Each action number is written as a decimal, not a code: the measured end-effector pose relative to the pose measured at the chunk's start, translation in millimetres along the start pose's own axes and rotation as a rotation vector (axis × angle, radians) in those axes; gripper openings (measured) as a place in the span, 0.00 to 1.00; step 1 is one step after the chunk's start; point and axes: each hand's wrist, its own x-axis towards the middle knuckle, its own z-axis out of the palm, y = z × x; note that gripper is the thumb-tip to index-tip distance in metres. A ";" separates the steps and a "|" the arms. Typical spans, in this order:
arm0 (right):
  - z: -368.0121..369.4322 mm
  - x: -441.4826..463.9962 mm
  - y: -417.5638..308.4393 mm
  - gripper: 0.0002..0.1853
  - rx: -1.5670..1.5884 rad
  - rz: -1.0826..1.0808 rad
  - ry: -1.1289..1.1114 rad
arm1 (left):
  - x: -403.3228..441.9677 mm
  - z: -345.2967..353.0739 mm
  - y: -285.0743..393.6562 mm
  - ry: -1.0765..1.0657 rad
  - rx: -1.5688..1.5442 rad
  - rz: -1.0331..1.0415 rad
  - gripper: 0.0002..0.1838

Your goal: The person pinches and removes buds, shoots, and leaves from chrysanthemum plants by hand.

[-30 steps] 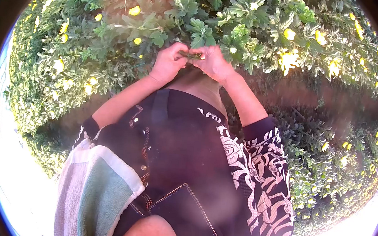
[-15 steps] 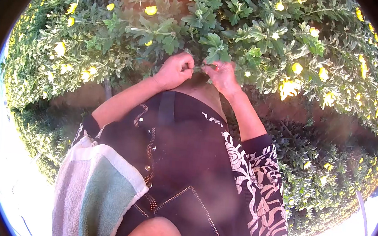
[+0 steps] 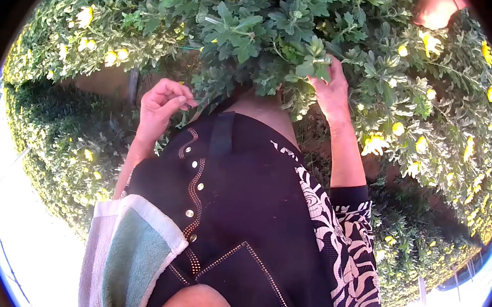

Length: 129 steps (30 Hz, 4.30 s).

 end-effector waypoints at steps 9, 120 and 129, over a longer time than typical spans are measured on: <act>50.5 -64.8 -76.4 0.17 -0.263 0.031 -0.726 | -22.4 -62.4 -52.0 0.340 0.492 0.064 0.05; 176.1 -6.3 37.9 0.05 -0.264 -0.197 -0.144 | 82.5 -33.9 -143.7 0.133 0.204 -0.624 0.12; 173.1 -11.2 33.3 0.05 -0.284 -0.226 -0.204 | 90.0 -56.9 -157.5 0.136 0.972 -0.615 0.16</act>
